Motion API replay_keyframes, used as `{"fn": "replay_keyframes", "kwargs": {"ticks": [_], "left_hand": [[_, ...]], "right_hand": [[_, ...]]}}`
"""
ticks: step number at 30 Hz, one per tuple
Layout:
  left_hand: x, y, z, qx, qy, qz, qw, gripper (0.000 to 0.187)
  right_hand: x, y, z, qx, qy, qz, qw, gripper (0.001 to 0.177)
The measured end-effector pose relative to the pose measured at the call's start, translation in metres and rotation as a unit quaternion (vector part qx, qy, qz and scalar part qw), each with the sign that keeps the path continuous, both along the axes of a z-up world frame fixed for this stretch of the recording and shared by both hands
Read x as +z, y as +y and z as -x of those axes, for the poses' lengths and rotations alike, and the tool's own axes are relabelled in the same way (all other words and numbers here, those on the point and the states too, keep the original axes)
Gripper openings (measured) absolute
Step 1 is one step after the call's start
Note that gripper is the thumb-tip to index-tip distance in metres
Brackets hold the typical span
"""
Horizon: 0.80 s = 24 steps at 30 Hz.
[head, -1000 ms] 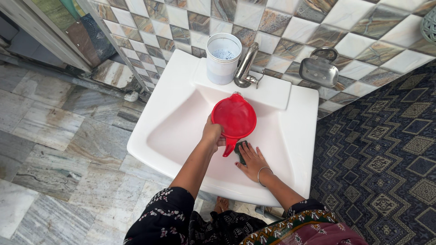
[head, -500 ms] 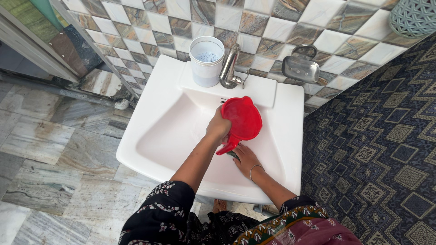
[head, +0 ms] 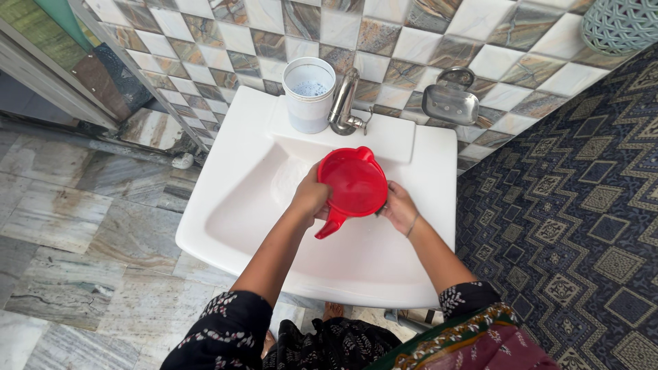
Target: The person cleans a white bathroom sink using a green sponge and water from a red jug. They scrub the basin and faucet area, rinse the sponge, and wash their hands under the tap.
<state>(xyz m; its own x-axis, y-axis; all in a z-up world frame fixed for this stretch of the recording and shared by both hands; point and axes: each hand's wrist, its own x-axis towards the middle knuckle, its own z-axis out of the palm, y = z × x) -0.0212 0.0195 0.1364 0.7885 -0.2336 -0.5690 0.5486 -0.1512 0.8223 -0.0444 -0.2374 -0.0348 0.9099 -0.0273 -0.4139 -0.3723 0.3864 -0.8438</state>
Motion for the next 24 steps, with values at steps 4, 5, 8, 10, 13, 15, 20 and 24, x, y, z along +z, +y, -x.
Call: {"fn": "replay_keyframes", "kwargs": {"ticks": [4,5,8,10,13,15,20,24], "left_hand": [[-0.011,0.026,0.003,0.074,0.036,0.062,0.995,0.085],[-0.014,0.033,0.003,0.092,0.038,0.068,0.993,0.085],[-0.021,0.054,-0.004,0.150,0.026,0.094,0.984,0.084],[-0.024,0.070,-0.013,0.189,0.015,0.102,0.977,0.083],[-0.024,0.093,-0.031,0.248,0.004,0.100,0.964,0.082],[-0.021,0.110,-0.045,0.286,-0.007,0.094,0.954,0.083],[-0.020,0.132,-0.096,0.328,-0.059,0.137,0.933,0.079],[-0.033,0.136,-0.148,0.339,-0.085,0.162,0.923,0.079]], "right_hand": [[0.019,-0.024,-0.025,-0.050,-0.046,-0.015,0.998,0.030],[0.023,-0.033,-0.037,-0.080,-0.066,0.027,0.994,0.031],[0.029,-0.049,-0.073,-0.132,-0.142,0.380,0.904,0.032],[0.024,-0.050,-0.092,-0.115,-0.167,0.633,0.747,0.028],[-0.008,-0.012,-0.114,0.000,-0.278,0.707,0.651,0.039],[-0.014,-0.008,-0.109,0.012,-0.252,0.720,0.646,0.039],[0.018,-0.012,-0.103,0.051,-0.220,0.702,0.675,0.039],[0.029,-0.007,-0.102,0.049,-0.206,0.690,0.693,0.037]]}}
